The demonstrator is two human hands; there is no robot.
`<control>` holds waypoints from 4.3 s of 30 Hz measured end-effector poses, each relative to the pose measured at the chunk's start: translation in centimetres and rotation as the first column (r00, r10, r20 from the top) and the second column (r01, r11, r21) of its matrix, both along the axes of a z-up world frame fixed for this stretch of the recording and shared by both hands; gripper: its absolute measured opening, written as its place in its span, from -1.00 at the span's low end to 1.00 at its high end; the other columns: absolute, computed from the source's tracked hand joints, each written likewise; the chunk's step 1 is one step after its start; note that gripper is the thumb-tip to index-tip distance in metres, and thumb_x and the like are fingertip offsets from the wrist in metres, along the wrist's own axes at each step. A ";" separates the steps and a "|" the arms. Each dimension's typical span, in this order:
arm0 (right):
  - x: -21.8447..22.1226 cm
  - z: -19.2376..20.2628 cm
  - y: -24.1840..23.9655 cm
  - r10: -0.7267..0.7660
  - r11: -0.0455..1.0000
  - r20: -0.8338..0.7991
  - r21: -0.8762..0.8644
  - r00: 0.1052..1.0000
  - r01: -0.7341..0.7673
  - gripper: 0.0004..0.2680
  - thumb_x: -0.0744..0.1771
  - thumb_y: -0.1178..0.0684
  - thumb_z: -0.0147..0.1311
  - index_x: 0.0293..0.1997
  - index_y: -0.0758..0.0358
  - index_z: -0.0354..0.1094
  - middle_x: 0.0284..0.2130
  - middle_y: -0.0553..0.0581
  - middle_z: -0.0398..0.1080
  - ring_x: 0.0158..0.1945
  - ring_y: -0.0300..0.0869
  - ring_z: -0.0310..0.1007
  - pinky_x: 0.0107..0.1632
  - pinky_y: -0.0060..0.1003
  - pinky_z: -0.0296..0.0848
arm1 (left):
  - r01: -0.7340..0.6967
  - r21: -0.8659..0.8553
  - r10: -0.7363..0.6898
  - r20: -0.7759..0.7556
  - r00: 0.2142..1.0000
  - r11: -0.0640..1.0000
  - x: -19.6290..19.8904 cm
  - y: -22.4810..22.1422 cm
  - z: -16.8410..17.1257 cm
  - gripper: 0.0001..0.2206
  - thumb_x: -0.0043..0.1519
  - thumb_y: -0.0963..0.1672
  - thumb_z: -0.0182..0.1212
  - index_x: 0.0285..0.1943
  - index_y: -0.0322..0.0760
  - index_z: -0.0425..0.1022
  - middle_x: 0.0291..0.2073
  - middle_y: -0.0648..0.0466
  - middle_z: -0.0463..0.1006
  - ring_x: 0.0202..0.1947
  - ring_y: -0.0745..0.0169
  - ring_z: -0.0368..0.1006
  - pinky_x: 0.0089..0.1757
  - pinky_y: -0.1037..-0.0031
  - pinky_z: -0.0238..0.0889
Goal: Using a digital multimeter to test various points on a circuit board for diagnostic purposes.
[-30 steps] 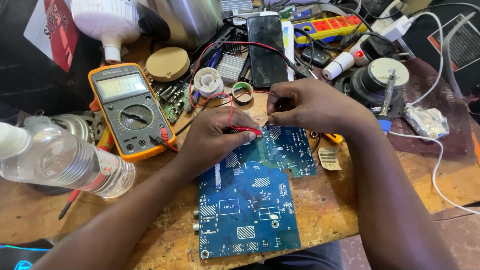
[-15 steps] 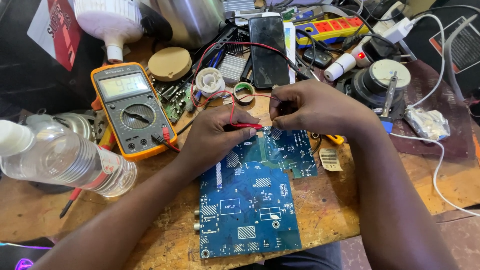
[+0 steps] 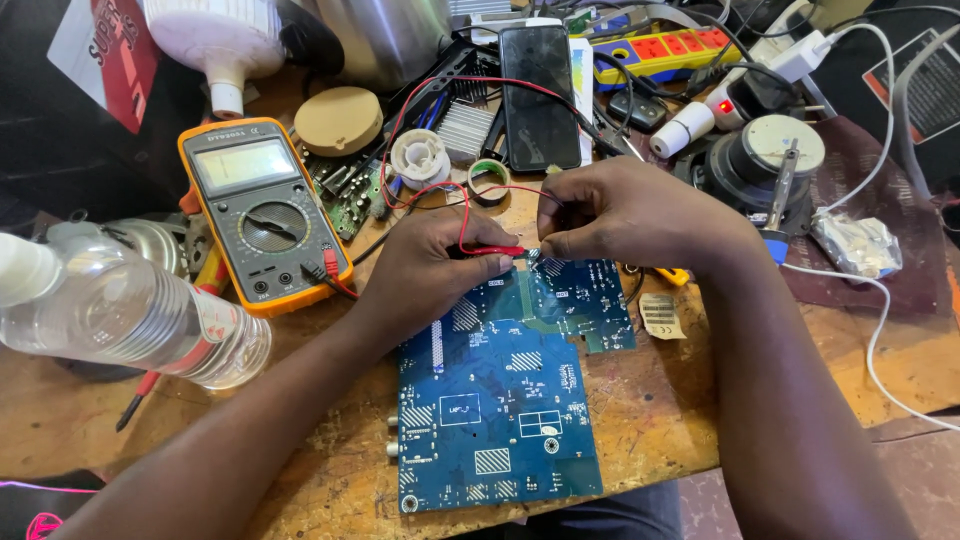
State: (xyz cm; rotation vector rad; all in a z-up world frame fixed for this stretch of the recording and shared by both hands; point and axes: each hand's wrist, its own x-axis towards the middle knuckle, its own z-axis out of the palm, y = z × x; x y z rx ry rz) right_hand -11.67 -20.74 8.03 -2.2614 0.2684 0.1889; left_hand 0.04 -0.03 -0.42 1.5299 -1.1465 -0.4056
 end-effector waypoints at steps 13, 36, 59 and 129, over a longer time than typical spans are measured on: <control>0.2 -0.9 -0.5 -0.051 0.999 0.066 -0.008 0.997 0.052 -0.88 0.33 0.11 0.30 -0.16 0.34 0.63 -0.38 0.36 0.63 -0.29 0.11 0.68 -0.04 0.00 0.59 | 0.046 -0.097 -0.047 -0.010 0.999 0.994 0.1 0.1 -0.5 -0.90 0.21 -0.21 0.45 -0.13 -0.25 0.76 -0.27 -0.08 0.69 -0.13 0.05 0.64 0.01 0.26 0.44; 0.1 -0.3 0.4 -0.071 0.996 0.010 -0.054 0.997 0.072 -0.88 0.35 0.12 0.24 -0.09 0.33 0.62 -0.38 0.34 0.61 -0.29 0.11 0.65 -0.04 -0.03 0.55 | 0.090 -0.122 -0.075 0.125 0.989 0.988 -0.2 0.0 -0.2 -0.90 0.25 -0.20 0.46 -0.09 -0.29 0.77 -0.19 -0.12 0.73 -0.09 -0.06 0.67 0.02 0.22 0.46; -5.2 -2.7 -2.4 -0.225 0.919 0.463 -0.190 0.857 0.344 -0.84 0.31 0.03 0.38 -0.05 0.09 0.64 -0.28 0.24 0.63 -0.18 0.04 0.64 -0.06 -0.08 0.51 | 0.055 -0.212 0.071 0.543 0.837 0.976 -0.8 -1.3 -0.3 -0.90 0.31 -0.17 0.37 -0.03 -0.21 0.70 -0.34 -0.09 0.63 -0.21 -0.24 0.63 -0.10 0.13 0.45; -7.3 -6.6 0.2 -0.401 0.908 0.504 0.108 0.765 0.404 -0.88 0.38 0.23 0.26 0.02 0.36 0.50 -0.37 0.35 0.57 -0.28 -0.05 0.64 -0.25 -0.03 0.74 | 0.173 0.049 -0.180 0.304 0.936 0.984 -2.8 -5.8 0.0 -0.83 0.31 -0.15 0.35 0.05 -0.16 0.74 -0.03 -0.17 0.70 0.03 -0.27 0.60 0.00 0.11 0.47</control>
